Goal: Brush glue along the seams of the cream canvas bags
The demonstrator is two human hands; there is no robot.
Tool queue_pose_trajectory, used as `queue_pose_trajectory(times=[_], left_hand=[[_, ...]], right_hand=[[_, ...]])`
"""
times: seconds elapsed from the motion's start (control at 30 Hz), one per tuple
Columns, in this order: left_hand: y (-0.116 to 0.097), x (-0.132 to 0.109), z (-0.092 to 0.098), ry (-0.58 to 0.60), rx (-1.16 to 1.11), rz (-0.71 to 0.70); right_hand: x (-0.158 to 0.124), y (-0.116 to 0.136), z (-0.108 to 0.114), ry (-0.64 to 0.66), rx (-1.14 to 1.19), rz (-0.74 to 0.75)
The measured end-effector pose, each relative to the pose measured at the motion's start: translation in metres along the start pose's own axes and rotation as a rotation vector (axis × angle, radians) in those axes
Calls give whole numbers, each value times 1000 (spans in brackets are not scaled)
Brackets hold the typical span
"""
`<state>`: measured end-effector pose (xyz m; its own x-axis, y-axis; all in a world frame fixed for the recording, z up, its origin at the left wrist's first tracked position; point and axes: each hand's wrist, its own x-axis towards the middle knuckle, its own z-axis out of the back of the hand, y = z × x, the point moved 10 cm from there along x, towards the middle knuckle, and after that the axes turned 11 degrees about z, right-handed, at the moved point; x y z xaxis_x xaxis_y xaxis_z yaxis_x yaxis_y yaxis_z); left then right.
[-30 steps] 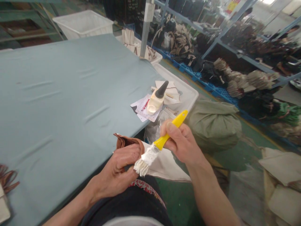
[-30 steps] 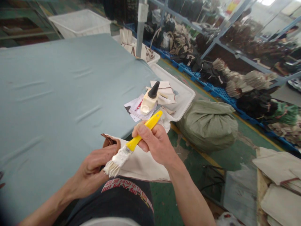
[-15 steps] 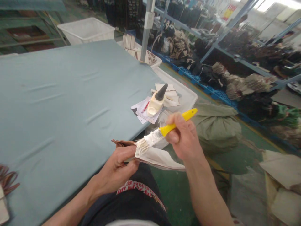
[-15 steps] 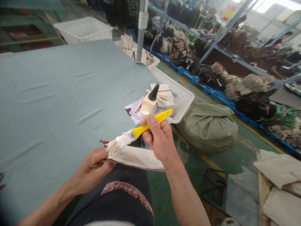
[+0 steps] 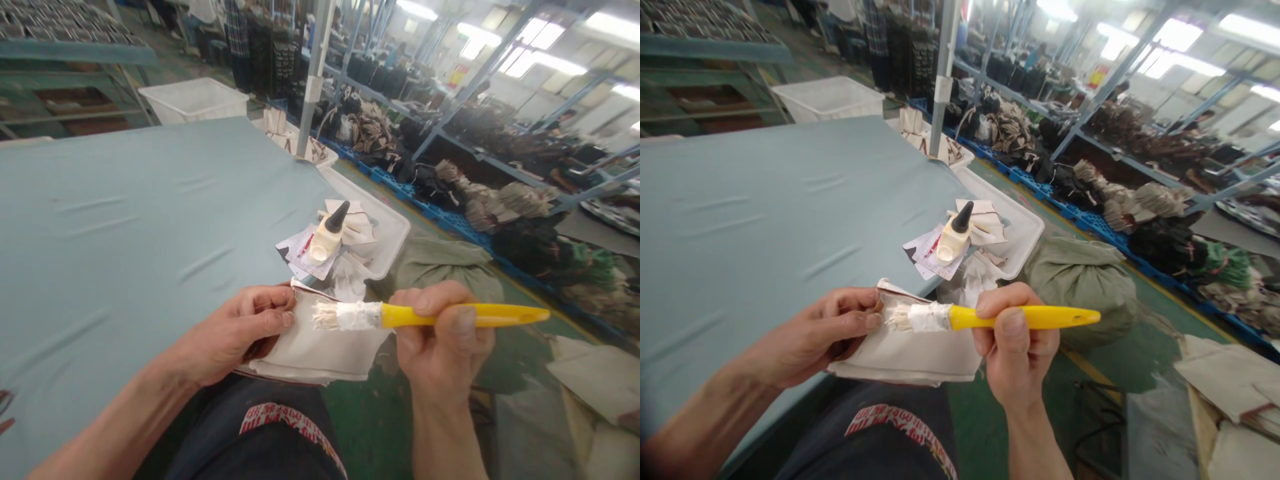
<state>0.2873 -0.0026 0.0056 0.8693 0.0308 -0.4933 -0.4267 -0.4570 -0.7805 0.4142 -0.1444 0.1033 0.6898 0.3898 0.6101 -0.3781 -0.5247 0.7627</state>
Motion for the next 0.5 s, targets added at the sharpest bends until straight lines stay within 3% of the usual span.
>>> queue_pose_trajectory(times=[0.23, 0.5], left_hand=[[-8, 0, -13, 52, 21, -11], [-8, -1, -14, 48, -77, 20]], right_hand=[[2, 17, -13, 83, -66, 209], [0, 20, -18, 173, -243, 285]])
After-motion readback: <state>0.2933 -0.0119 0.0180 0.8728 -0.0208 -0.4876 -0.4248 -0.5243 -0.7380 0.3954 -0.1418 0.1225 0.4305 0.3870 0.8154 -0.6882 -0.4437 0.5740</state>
